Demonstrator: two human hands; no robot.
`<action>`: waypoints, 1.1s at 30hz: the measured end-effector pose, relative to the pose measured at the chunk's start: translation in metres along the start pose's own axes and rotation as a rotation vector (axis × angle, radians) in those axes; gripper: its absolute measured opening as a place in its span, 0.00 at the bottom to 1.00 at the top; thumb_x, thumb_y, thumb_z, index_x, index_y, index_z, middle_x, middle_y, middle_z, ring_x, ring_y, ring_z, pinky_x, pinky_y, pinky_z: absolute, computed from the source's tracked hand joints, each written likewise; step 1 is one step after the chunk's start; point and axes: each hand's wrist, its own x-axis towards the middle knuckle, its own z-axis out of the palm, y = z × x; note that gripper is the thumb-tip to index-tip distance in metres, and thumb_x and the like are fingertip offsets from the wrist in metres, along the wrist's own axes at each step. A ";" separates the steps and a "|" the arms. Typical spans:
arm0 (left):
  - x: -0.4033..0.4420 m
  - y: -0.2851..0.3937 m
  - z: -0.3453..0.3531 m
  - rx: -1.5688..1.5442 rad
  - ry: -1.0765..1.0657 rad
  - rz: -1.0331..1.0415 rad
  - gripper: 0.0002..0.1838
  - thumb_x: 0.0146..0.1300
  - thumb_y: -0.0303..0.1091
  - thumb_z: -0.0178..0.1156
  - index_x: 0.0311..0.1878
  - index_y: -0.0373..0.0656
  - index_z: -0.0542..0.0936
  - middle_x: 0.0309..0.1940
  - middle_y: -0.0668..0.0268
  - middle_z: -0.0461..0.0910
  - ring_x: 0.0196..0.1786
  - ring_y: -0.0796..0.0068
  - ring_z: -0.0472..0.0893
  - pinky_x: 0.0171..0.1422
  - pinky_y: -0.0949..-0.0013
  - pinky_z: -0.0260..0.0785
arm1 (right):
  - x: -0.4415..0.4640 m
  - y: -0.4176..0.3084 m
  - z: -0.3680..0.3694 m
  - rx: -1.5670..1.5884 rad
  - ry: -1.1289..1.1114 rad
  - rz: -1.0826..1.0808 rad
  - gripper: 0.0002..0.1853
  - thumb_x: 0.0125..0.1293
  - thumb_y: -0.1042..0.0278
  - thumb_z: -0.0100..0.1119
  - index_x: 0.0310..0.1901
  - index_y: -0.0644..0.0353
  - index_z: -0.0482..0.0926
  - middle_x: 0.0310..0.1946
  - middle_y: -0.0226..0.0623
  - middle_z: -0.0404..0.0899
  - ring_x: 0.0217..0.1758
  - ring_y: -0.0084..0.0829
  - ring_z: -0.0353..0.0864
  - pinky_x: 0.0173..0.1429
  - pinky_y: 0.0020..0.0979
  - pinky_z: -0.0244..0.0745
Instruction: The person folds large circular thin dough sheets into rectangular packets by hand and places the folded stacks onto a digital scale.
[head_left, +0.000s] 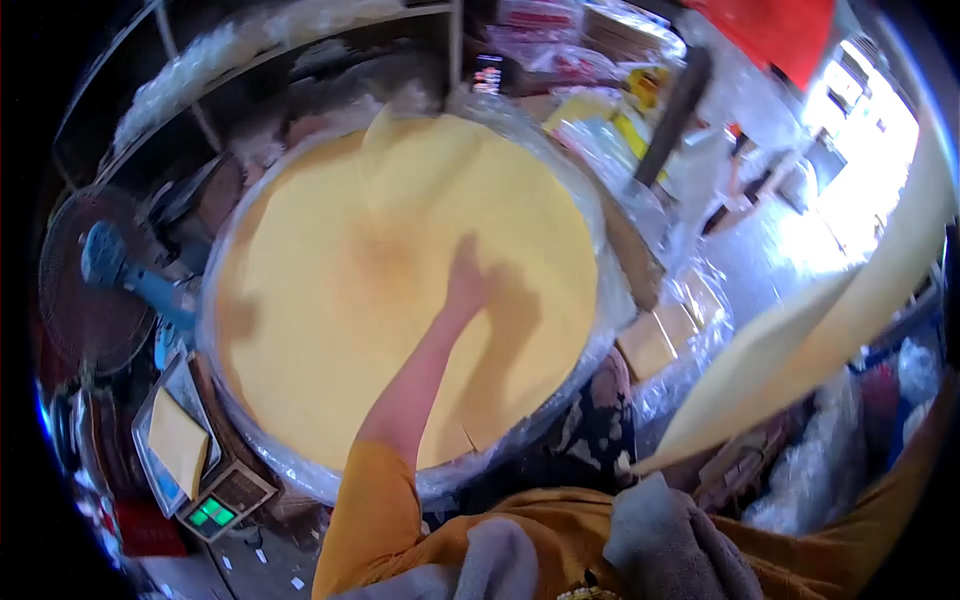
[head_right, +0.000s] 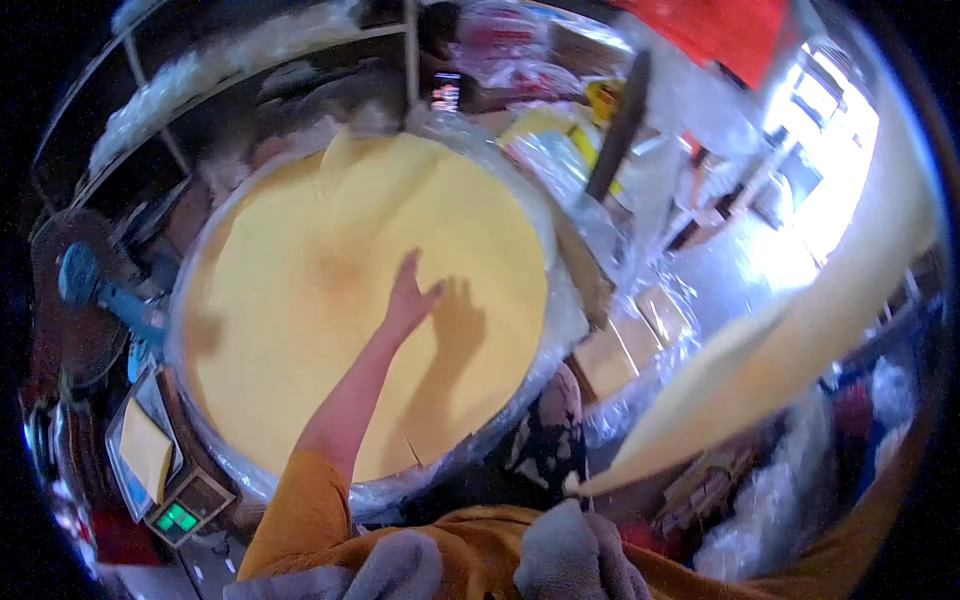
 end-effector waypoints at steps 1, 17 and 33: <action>-0.018 0.046 -0.007 -0.163 -0.253 -0.057 0.49 0.53 0.47 0.68 0.72 0.38 0.53 0.71 0.49 0.55 0.73 0.53 0.55 0.75 0.55 0.46 | -0.003 -0.013 -0.005 0.020 -0.003 -0.033 0.16 0.63 0.65 0.59 0.39 0.76 0.79 0.33 0.48 0.80 0.35 0.35 0.77 0.41 0.34 0.74; -0.139 0.243 -0.047 -0.322 -0.601 0.190 0.29 0.54 0.39 0.66 0.57 0.35 0.73 0.52 0.48 0.77 0.58 0.57 0.76 0.60 0.60 0.68 | -0.364 -0.136 -0.055 0.736 -0.888 -0.496 0.16 0.62 0.62 0.61 0.46 0.64 0.79 0.47 0.53 0.74 0.47 0.39 0.75 0.47 0.40 0.76; 0.015 0.144 -0.476 0.553 0.820 0.342 0.11 0.66 0.37 0.57 0.47 0.48 0.83 0.39 0.64 0.84 0.41 0.71 0.83 0.46 0.71 0.71 | -0.075 -0.036 0.219 0.352 -0.110 -0.095 0.19 0.64 0.61 0.60 0.55 0.57 0.74 0.58 0.50 0.70 0.58 0.38 0.73 0.56 0.42 0.74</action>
